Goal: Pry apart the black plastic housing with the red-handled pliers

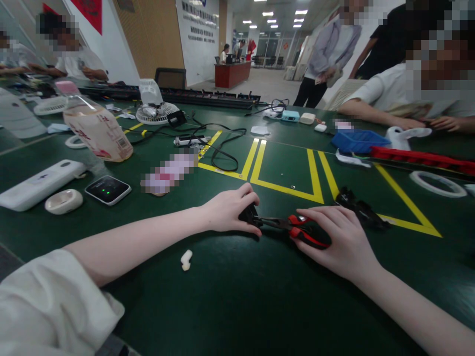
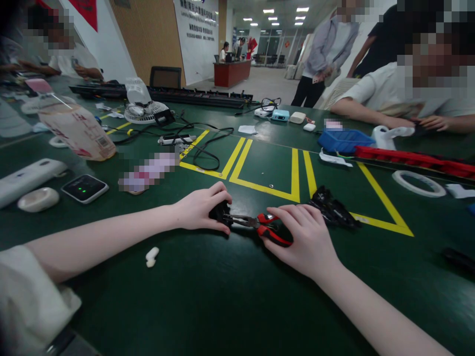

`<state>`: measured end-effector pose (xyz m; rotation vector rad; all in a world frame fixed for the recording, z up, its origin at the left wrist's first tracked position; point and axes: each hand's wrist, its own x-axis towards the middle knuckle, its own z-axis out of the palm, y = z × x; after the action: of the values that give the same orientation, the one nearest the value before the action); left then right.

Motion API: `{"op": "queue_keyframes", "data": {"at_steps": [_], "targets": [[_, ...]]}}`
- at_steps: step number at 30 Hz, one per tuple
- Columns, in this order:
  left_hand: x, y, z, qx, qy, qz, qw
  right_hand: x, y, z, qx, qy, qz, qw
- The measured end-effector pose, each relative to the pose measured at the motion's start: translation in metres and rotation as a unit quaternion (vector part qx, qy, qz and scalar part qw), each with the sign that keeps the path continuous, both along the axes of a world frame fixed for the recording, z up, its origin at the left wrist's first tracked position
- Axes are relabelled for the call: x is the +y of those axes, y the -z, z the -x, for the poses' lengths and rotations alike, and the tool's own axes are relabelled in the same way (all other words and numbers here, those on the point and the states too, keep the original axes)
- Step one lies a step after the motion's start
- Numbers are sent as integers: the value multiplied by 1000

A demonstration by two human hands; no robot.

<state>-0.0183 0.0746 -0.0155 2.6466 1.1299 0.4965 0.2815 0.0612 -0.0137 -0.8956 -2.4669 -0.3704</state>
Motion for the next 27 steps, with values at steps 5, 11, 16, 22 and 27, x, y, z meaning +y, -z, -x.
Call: {"op": "queue_keyframes", "data": {"at_steps": [5, 11, 16, 22, 27], "targets": [[0, -1, 0, -3, 7, -3, 1000, 0, 0, 0, -3, -7, 13, 1000], [0, -2, -1, -2, 10, -2, 1000, 0, 2, 1, 7, -18, 34, 999], [2, -2, 0, 2, 23, -1, 1000, -3, -1, 3, 9, -21, 45, 999], [2, -4, 0, 15, 55, -9, 998, -3, 1, 2, 12, -32, 65, 997], [0, -2, 0, 11, 68, -38, 997, -1, 6, 0, 16, -27, 62, 998]]}}
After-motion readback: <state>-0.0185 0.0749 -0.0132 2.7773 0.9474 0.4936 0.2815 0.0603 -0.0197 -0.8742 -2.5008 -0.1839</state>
